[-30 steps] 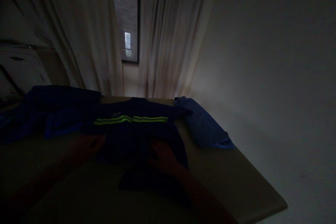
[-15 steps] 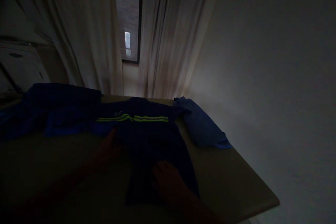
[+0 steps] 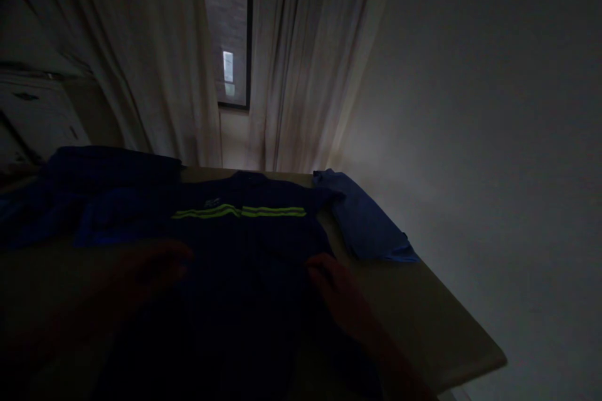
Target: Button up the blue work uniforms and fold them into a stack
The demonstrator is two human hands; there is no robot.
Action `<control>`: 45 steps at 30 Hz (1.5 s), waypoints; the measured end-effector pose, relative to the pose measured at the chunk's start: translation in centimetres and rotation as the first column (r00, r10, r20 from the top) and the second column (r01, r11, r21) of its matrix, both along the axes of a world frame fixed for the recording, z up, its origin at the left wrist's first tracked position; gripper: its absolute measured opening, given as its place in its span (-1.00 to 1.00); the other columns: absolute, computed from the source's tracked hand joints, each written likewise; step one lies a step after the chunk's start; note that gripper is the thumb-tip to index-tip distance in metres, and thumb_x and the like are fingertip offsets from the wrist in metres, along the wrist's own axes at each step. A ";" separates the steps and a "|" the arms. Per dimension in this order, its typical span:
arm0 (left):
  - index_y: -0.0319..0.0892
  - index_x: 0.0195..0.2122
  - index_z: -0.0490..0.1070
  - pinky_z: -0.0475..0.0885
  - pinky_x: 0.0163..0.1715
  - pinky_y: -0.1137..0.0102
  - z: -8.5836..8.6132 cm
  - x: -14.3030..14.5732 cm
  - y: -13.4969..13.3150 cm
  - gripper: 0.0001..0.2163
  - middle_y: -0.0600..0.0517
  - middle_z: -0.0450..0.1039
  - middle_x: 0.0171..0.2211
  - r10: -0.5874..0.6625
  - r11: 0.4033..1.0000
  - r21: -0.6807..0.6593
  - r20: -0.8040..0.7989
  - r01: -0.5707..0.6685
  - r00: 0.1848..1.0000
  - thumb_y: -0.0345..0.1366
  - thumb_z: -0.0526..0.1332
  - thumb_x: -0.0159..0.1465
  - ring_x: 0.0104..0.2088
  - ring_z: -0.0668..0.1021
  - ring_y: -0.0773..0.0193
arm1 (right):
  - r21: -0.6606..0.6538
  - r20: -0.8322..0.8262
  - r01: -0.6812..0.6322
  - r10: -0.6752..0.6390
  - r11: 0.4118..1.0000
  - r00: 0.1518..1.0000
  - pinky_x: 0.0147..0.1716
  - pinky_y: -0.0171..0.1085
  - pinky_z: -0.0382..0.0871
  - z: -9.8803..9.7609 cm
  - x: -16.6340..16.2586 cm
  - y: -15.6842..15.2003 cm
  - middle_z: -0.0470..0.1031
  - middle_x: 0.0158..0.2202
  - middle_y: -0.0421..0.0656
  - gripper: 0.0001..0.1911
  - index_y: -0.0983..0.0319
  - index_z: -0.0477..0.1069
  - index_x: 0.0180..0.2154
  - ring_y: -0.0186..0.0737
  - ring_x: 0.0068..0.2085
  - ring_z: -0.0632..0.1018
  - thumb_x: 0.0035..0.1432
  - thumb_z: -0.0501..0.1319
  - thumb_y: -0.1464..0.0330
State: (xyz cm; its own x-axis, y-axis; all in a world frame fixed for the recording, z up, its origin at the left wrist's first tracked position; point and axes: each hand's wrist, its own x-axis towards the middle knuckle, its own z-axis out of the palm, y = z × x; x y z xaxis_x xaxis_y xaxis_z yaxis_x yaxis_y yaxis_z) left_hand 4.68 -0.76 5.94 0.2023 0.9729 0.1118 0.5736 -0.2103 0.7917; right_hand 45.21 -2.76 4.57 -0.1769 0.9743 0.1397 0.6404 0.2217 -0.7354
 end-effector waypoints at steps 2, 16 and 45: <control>0.10 0.04 0.52 0.57 -0.01 0.21 -3.3 1.2 -2.0 -0.64 0.03 0.58 0.03 -0.145 0.984 0.078 -0.176 0.160 0.974 0.10 0.22 0.31 0.01 0.61 0.05 | -0.005 0.050 -0.092 0.092 0.996 0.995 0.21 0.00 0.33 -0.2 -1.5 -1.6 0.47 0.16 -0.05 -0.56 0.07 0.42 0.16 0.02 0.16 0.48 0.41 0.11 0.02; 0.24 0.50 -0.29 0.41 0.23 -0.06 -9.1 1.3 -6.4 -0.05 -0.06 -0.01 0.48 -0.362 0.835 0.170 -0.546 0.523 0.756 0.23 0.26 0.24 0.40 0.25 -0.23 | -0.163 0.216 -0.431 0.459 0.887 0.862 0.24 -0.16 0.31 -3.3 -6.2 -4.2 0.53 0.17 -0.23 -0.44 -0.08 0.41 0.25 -0.16 0.18 0.51 0.35 0.02 0.51; 0.13 0.47 0.03 0.13 0.39 -0.12 -9.8 5.1 -5.7 -0.29 -0.04 0.16 0.44 -0.498 0.758 0.166 -0.477 0.631 0.724 -0.03 0.25 0.33 0.40 0.25 -0.14 | -0.154 0.419 -0.375 0.404 0.914 0.813 -0.16 -0.24 0.32 -3.7 -7.8 -4.0 0.59 -0.15 -0.13 -0.49 0.16 0.47 -0.11 -0.09 -0.15 0.55 0.13 0.38 -0.08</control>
State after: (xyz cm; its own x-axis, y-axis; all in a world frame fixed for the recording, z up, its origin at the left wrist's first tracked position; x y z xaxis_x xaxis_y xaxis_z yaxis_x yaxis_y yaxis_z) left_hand 9.81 -6.47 -3.88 0.7917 0.5891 0.1616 0.5032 -0.7789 0.3744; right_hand 37.43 -6.78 0.88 -0.5714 0.8147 -0.0990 0.7649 0.4851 -0.4238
